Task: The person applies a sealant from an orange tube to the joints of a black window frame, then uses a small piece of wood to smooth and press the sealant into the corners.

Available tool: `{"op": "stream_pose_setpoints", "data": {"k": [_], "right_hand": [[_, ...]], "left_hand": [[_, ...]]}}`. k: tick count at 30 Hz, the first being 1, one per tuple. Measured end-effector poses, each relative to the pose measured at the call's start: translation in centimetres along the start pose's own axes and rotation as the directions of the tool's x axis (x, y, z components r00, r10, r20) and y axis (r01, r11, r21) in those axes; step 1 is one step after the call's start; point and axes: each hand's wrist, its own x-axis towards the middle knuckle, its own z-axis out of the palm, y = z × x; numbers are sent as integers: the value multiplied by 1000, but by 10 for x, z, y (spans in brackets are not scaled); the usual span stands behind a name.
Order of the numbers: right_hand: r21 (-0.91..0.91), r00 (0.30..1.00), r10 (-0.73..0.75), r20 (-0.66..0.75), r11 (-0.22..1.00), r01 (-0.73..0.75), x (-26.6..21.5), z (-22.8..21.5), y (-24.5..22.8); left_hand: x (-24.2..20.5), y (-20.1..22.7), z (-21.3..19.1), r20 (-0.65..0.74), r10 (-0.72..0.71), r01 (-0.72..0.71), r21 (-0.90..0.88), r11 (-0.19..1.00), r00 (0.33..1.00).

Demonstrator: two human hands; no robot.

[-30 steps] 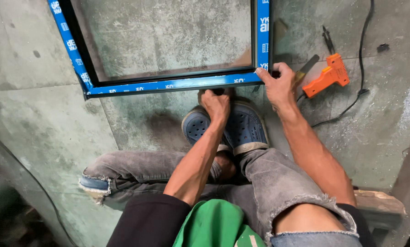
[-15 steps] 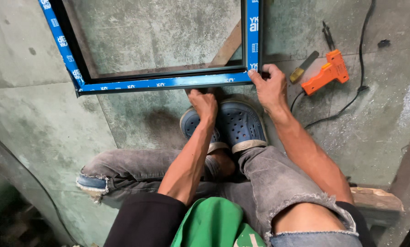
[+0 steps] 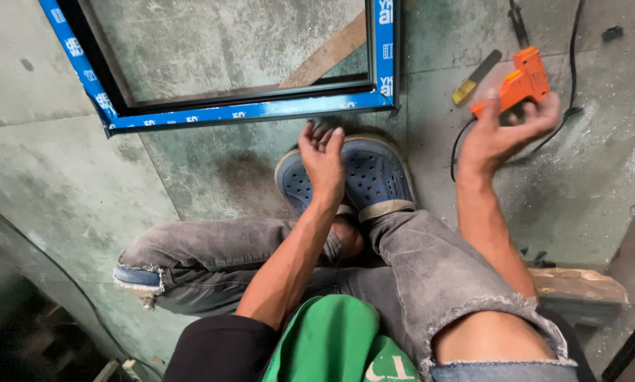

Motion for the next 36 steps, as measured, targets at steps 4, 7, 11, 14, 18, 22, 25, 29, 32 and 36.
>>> {"op": "stream_pose_setpoints", "data": {"k": [4, 7, 11, 14, 18, 22, 25, 29, 32, 36], "right_hand": [[92, 951, 277, -139, 960, -266, 25, -12, 38], [93, 924, 381, -16, 921, -378, 26, -8, 36], [105, 863, 497, 93, 857, -505, 38, -4, 6], [294, 871, 476, 125, 820, -490, 42, -5, 22], [362, 774, 542, 327, 685, -632, 28, -43, -7], [432, 758, 371, 537, 650, -625, -13, -70, -1], [383, 649, 442, 620, 551, -741, -41, -86, 4], [401, 645, 487, 589, 518, -756, -60, -87, -24], [413, 663, 469, 583, 532, -739, -68, -84, -14], [389, 667, 488, 563, 556, -735, -77, -79, -2]], "left_hand": [[10, 0, 27, 107, -1, 5, -43, 999, 994], [18, -2, 45, 76, -231, 243, -256, 936, 970], [21, -8, 67, 78, -247, 259, -238, 936, 966], [15, -10, 83, 124, -247, 272, -270, 924, 961], [13, -13, 86, 90, -222, 236, -216, 947, 971], [19, -22, 74, 43, -214, 217, -296, 930, 976], [17, -22, 70, 22, -197, 194, -301, 934, 980], [1, -6, 84, 119, -211, 233, -219, 947, 970], [-7, -2, 95, 165, -214, 242, -175, 954, 963], [-1, -17, 99, 151, -204, 222, -114, 968, 967]]}}
